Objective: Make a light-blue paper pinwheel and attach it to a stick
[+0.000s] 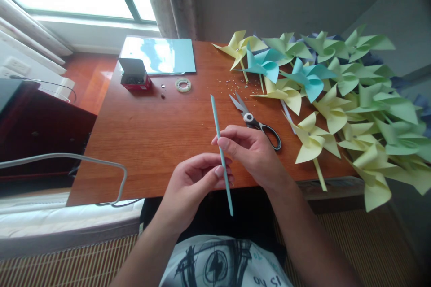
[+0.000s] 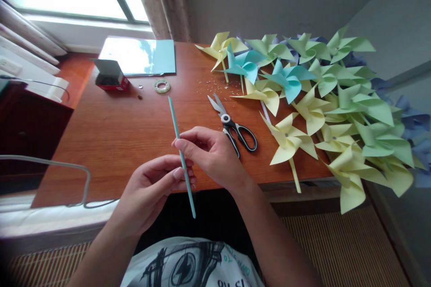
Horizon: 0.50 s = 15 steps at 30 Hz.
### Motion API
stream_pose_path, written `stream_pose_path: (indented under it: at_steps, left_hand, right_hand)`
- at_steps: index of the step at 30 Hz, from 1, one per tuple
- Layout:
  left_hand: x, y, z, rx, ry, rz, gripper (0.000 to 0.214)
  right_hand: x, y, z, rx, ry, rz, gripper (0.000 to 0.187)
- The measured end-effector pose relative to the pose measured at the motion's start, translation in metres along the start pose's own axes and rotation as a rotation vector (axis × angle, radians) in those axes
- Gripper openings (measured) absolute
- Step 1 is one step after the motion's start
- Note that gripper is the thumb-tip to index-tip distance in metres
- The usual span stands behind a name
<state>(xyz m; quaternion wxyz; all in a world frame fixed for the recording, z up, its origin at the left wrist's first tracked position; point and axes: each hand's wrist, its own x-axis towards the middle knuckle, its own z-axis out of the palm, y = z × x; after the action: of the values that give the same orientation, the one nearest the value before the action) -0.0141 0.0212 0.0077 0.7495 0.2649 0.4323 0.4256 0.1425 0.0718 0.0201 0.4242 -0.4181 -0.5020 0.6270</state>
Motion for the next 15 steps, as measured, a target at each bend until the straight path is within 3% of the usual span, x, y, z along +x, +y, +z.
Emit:
stream_pose_path:
  at_steps: [15]
  left_hand:
    - [0.0029,-0.0009,0.0034,0.145,-0.018,0.109,0.015]
  right_hand:
    - [-0.0020,0.0030,0.0011,0.012,0.052,0.008,0.019]
